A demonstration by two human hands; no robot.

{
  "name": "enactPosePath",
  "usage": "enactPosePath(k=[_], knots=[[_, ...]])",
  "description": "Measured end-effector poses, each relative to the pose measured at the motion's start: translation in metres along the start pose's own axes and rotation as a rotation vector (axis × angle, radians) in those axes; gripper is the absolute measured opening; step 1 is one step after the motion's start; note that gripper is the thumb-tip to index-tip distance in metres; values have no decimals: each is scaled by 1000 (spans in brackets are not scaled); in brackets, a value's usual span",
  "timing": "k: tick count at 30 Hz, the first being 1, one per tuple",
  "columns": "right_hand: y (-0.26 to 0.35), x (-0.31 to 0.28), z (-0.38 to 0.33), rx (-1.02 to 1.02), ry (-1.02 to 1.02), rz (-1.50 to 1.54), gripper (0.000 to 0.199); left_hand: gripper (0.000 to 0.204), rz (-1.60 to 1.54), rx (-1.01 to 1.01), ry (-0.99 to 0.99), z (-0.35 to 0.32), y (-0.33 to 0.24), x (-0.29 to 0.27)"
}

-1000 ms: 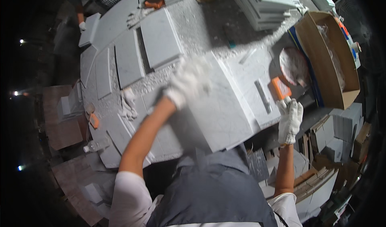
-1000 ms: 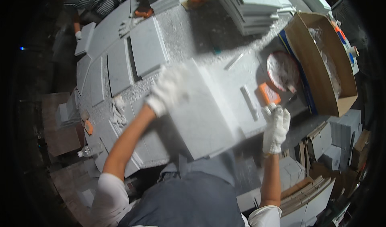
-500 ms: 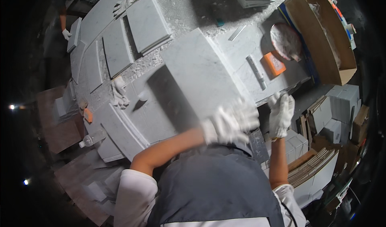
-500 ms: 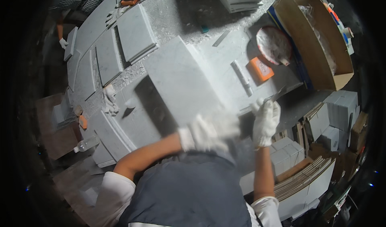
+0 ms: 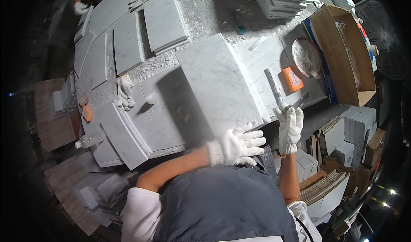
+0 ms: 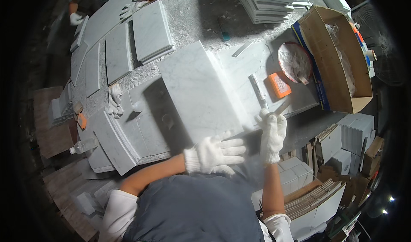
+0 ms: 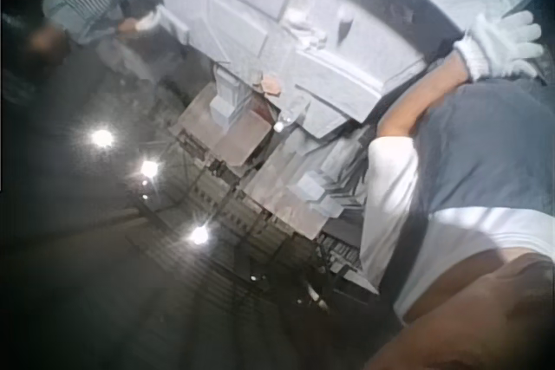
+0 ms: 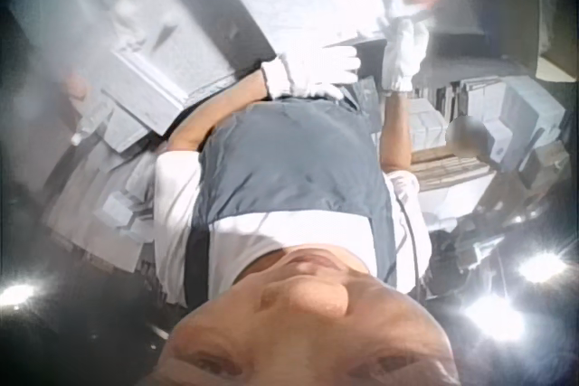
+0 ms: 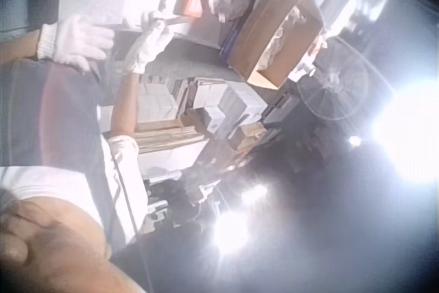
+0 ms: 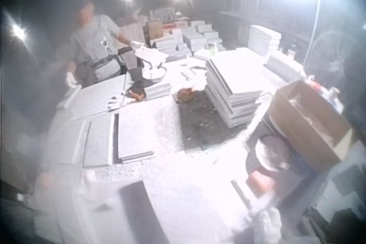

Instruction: The person uses a metal scraper to remove residue from the edges of white stone tiles, then wipes the surface with a cloth. The person stacks the finished tiles on the table.

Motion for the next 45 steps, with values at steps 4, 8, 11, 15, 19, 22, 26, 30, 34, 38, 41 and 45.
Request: enactPosePath(k=[4,8,11,15,19,22,26,30,34,38,41,45], knots=[[14,22,-4,-166,235,-226,22,15,1581,1674,-126,-64,-27,-7],[9,49,-14,-275,263,-780,18,15,1075,1540,-963,-98,-27,-47],[4,67,-23,-336,270,-846,18,35,843,1245,-943,-81,-23,-60],[19,83,-32,-771,260,-942,15,54,750,1167,-998,-67,-31,-66],[26,91,-48,-815,265,-931,15,64,754,1028,-1078,-69,-45,-76],[18,91,-69,-713,383,-985,20,63,676,1112,-1203,-79,-53,-84],[5,82,-74,-805,239,-927,13,59,759,1091,-982,-83,-55,-81],[-13,66,-60,-270,420,-630,22,57,859,1110,-1094,-100,-38,-62],[-15,69,-39,-391,248,-503,31,36,373,1318,-581,-126,-17,-61],[-11,90,-20,-510,292,-507,38,27,62,1491,-404,-193,15,-107],[-13,107,-15,-474,361,-449,36,26,251,1724,-867,-253,46,-155],[-26,123,-14,-446,398,-542,24,23,43,1712,-1139,-311,87,-231]])
Point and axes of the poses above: each hand's wrist, its own z-axis towards the middle knuckle, its own x-axis out of the palm, y = z × x, the point moved 3 cm from there along z, towards the middle knuckle, and after that the axes turned 4 degrees about -z, right-handed, at the moved point
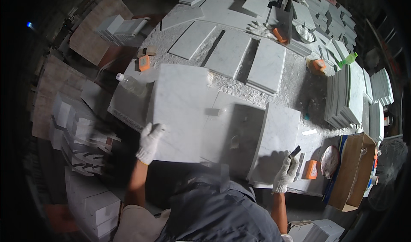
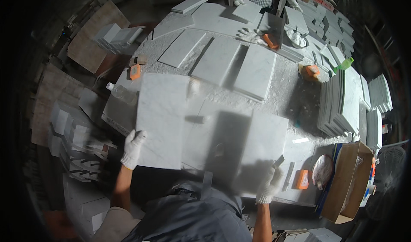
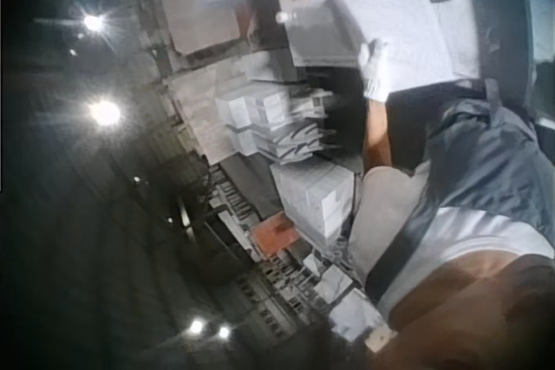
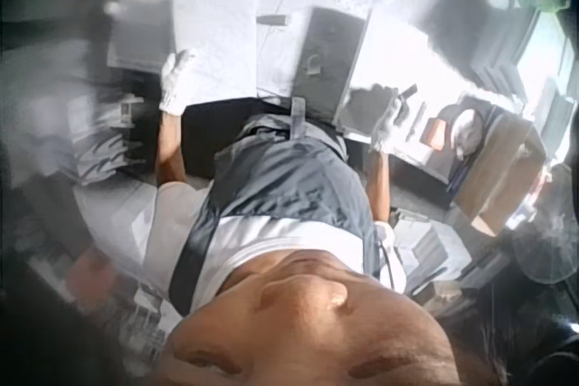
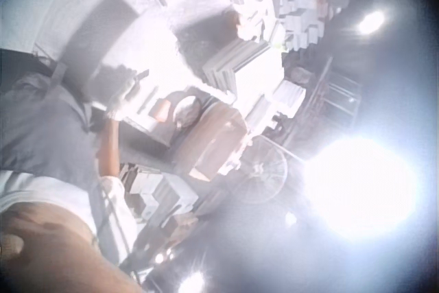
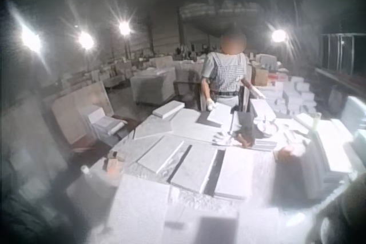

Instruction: The person uses a metal scraper to remove residue from the edges of white stone tiles, then wipes the surface with a cloth. The person stacks the finished tiles on the table.

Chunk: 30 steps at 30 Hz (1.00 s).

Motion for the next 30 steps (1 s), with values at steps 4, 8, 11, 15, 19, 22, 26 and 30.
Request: enactPosePath(k=[4,8,11,15,19,22,26,30], knots=[[-12,11,-2,-165,-22,-106,16,15,-70,-34,-63,36,37,-64],[-22,12,-3,-152,19,-103,18,17,-33,-69,-123,68,77,-101],[-19,12,-2,-176,13,-76,18,20,45,-26,-62,85,97,-112],[-11,14,-4,-185,-25,-135,24,26,71,-48,-41,102,99,-105],[-11,14,-6,-20,-87,1,24,50,872,-71,45,99,45,-78],[-2,10,-6,-84,-116,-138,16,52,1465,-94,-61,88,-20,-44],[8,11,-7,-39,-156,144,18,47,1111,508,77,38,-61,73],[3,-6,-23,163,-344,354,19,54,852,1304,772,-67,-19,230]])
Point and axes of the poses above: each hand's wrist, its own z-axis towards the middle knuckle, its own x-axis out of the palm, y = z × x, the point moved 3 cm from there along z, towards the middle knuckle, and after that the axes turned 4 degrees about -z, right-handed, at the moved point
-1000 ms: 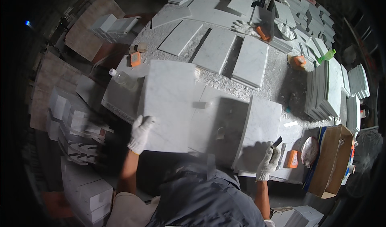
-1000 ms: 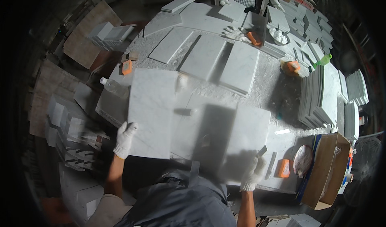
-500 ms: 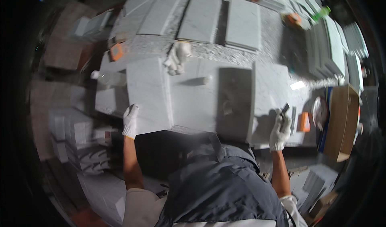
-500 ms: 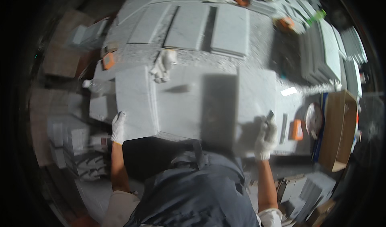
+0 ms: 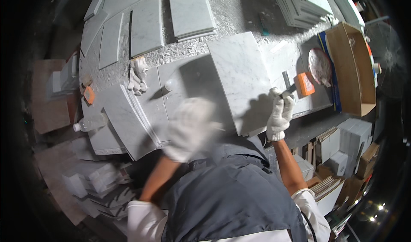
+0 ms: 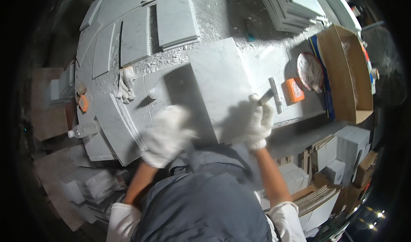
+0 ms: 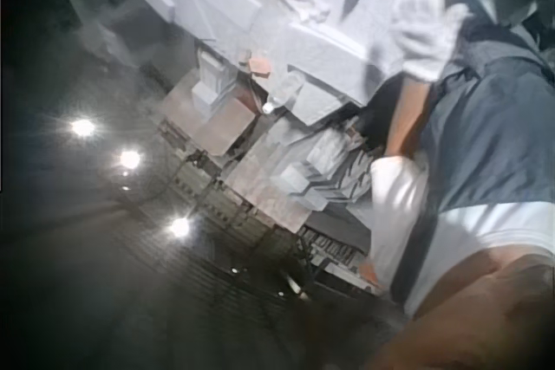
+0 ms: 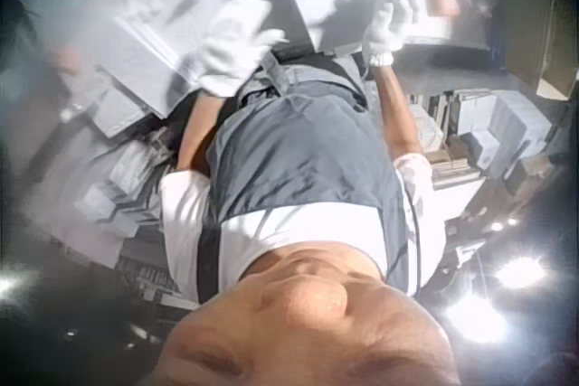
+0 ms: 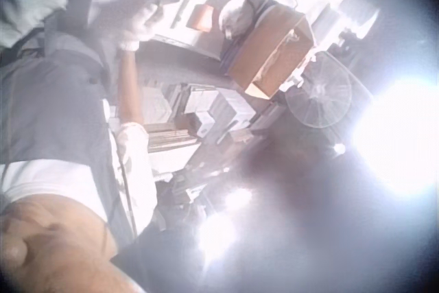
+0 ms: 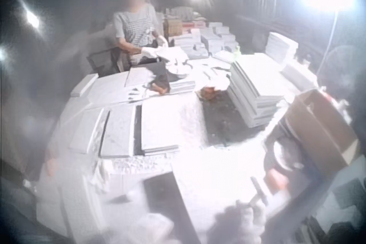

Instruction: The person uses a metal scraper to remove residue from the edges of white stone tiles, then wipes the surface with a cloth. The person stacks the finished tiles on the table.

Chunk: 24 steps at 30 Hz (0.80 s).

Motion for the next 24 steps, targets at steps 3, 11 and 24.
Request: enactPosePath(k=[3,11,24], knots=[[-1,-41,-2,-47,-158,-111,23,71,-218,407,50,45,-70,70],[-17,-151,-10,35,-418,-126,26,89,469,42,767,176,48,146],[-21,-146,11,90,-399,-85,30,81,-428,518,707,72,-135,129]])
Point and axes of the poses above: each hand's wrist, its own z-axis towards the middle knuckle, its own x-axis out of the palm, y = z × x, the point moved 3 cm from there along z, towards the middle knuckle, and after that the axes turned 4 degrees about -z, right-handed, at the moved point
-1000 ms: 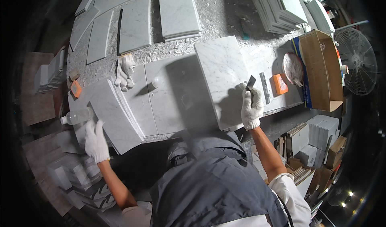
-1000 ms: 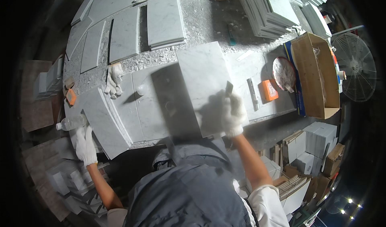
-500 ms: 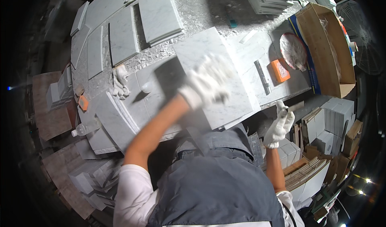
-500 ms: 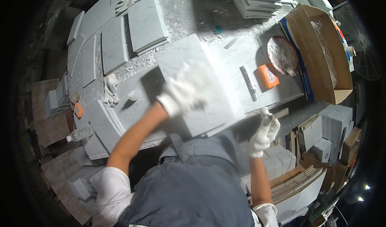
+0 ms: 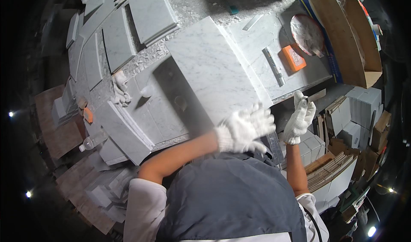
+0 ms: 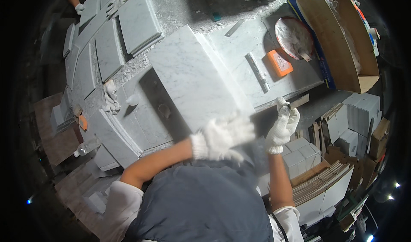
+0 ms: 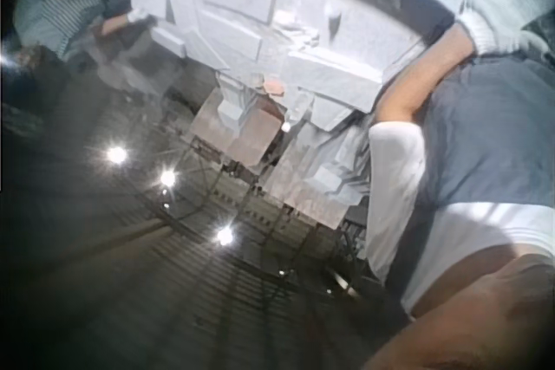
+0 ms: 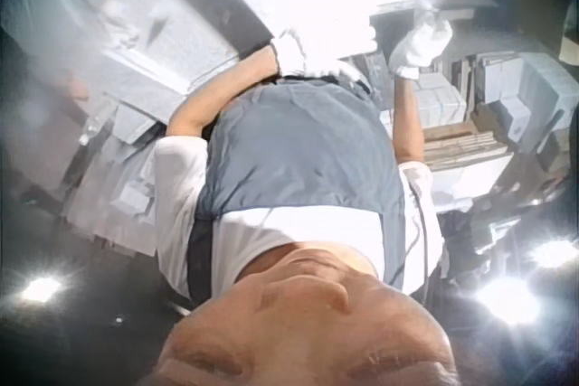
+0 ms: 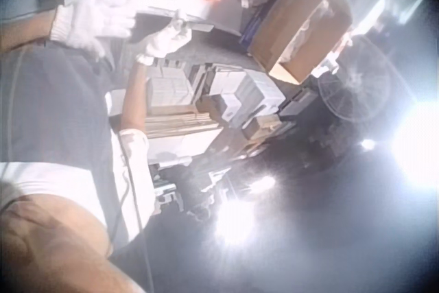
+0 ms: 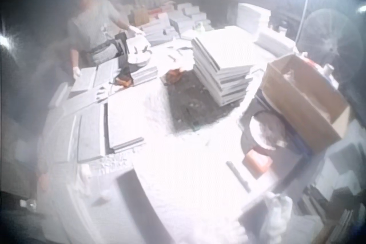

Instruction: The person uses a metal scraper to remove residue from the edges of white stone tiles, then wipes the surface with a cloth. The person stacks the finished tiles on the table.

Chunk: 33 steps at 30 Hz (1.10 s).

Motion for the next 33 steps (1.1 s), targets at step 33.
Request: enactPosePath(k=[33], knots=[[5,34,-18,143,182,52,22,40,-985,-1072,-902,-141,18,1]])
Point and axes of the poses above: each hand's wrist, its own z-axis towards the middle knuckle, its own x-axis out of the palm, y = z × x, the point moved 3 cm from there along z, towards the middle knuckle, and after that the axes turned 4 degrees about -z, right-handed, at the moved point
